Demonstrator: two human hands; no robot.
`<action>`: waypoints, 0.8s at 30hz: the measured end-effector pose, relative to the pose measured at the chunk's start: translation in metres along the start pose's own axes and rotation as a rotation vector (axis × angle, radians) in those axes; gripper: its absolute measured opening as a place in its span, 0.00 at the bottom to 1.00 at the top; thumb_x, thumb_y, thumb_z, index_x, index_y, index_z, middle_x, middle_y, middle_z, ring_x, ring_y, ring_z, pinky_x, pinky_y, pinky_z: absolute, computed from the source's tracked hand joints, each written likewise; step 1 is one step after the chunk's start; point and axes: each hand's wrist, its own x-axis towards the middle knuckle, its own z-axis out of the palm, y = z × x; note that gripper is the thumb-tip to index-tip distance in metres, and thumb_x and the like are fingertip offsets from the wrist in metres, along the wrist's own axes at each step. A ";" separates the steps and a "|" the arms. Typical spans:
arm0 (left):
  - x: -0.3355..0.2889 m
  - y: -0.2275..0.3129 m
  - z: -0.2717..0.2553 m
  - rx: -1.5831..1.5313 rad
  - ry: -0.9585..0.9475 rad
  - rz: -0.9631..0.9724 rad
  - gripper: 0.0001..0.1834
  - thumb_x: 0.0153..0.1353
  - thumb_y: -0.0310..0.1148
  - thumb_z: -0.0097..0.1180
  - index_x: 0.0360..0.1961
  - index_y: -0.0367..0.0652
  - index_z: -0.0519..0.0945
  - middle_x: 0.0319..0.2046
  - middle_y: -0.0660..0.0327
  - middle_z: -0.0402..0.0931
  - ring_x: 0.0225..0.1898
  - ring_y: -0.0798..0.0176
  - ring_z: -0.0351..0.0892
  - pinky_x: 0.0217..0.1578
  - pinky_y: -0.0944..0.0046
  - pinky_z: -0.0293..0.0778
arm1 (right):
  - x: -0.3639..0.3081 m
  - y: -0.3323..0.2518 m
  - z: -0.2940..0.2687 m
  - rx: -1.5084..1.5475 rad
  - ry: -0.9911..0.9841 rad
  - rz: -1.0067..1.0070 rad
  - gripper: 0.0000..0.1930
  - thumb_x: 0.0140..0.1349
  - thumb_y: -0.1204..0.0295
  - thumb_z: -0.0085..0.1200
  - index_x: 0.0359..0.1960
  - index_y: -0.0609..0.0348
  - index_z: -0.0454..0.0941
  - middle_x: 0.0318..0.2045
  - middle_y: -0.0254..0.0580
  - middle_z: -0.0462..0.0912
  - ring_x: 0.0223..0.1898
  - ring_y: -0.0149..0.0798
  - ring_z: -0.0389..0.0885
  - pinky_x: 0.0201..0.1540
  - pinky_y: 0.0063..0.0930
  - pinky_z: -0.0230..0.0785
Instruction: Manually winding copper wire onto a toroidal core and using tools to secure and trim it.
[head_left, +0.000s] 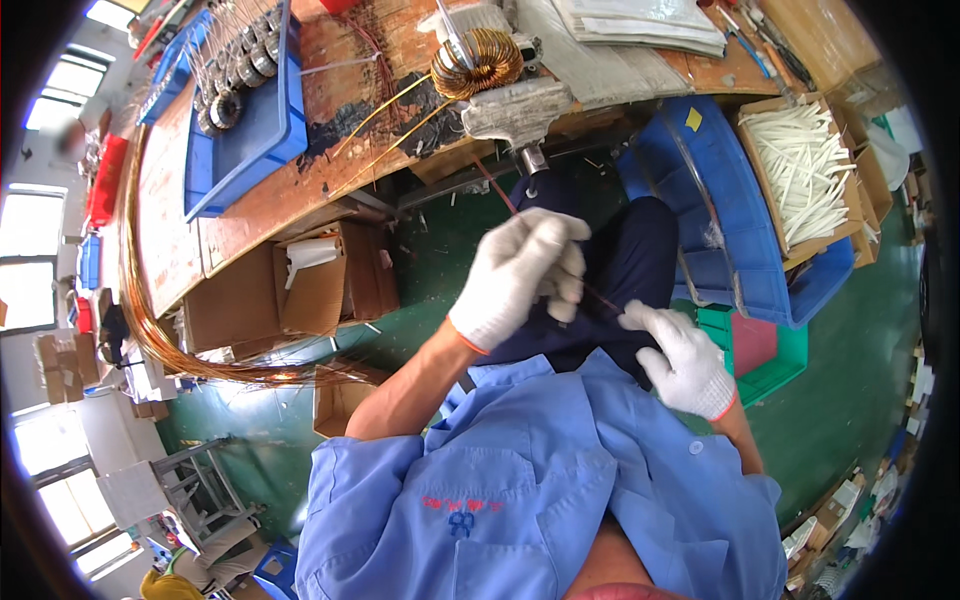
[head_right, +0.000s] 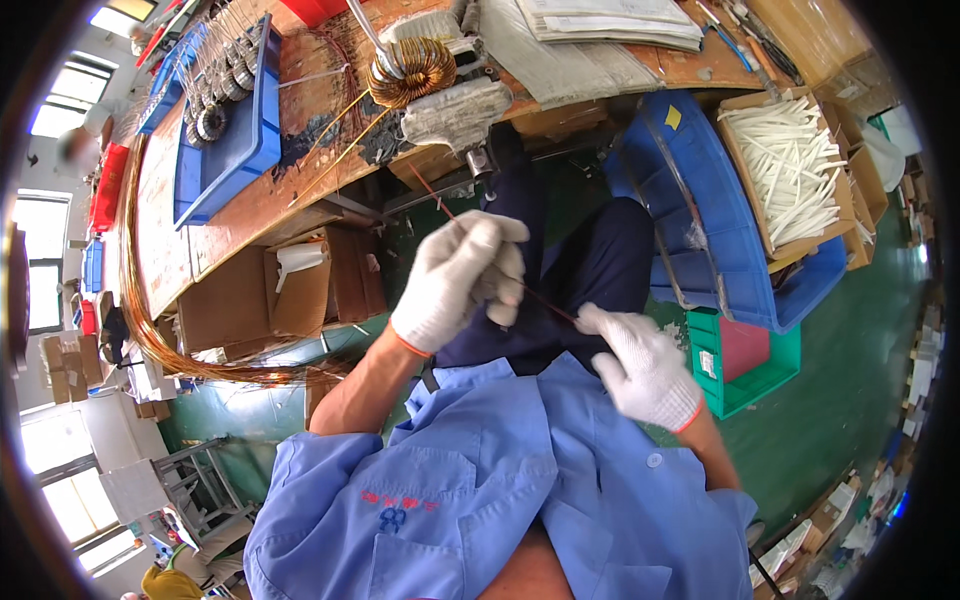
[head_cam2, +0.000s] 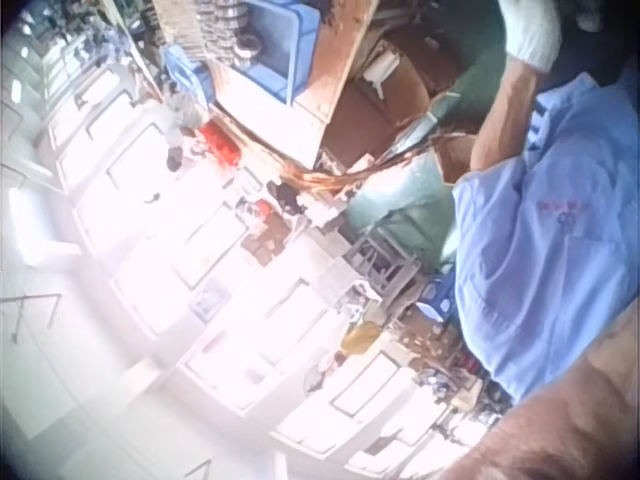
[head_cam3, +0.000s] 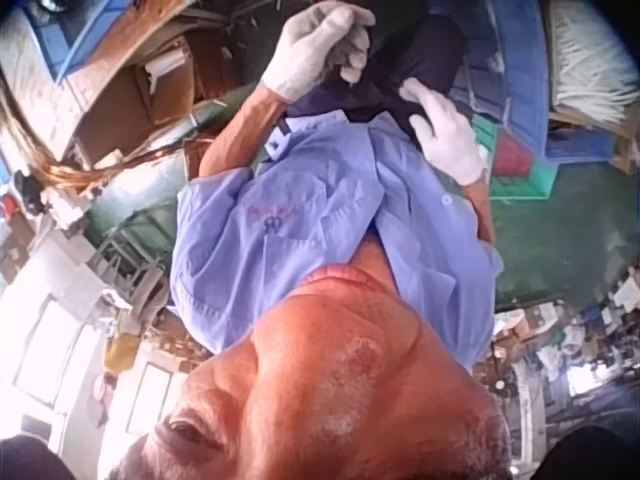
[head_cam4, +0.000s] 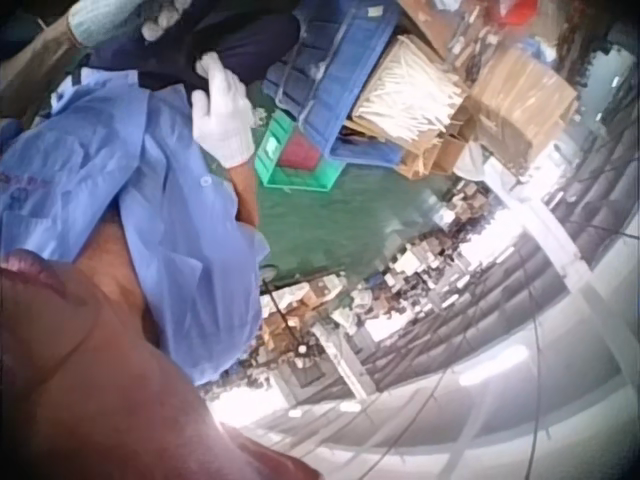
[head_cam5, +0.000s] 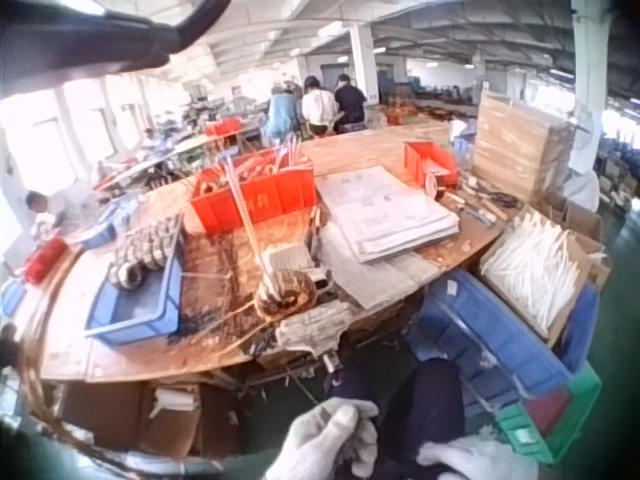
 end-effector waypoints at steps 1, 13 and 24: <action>0.005 -0.003 0.009 -0.013 -0.068 0.021 0.23 0.80 0.46 0.51 0.54 0.31 0.77 0.33 0.59 0.80 0.25 0.68 0.82 0.23 0.66 0.80 | 0.005 -0.013 0.009 0.305 0.082 0.117 0.27 0.65 0.83 0.56 0.67 0.66 0.72 0.46 0.50 0.88 0.35 0.42 0.89 0.39 0.35 0.80; 0.036 0.146 -0.048 0.296 0.430 0.582 0.21 0.78 0.35 0.49 0.61 0.28 0.76 0.36 0.52 0.84 0.22 0.69 0.77 0.19 0.69 0.73 | 0.067 -0.038 0.009 0.513 0.366 0.388 0.10 0.74 0.81 0.52 0.52 0.71 0.82 0.34 0.40 0.87 0.25 0.23 0.78 0.29 0.20 0.71; 0.105 0.173 -0.101 0.158 -0.159 0.054 0.16 0.77 0.35 0.53 0.53 0.30 0.80 0.16 0.72 0.64 0.13 0.81 0.58 0.12 0.76 0.52 | 0.225 -0.044 0.000 0.367 0.242 0.356 0.09 0.74 0.76 0.56 0.48 0.70 0.82 0.24 0.36 0.82 0.24 0.23 0.77 0.28 0.22 0.69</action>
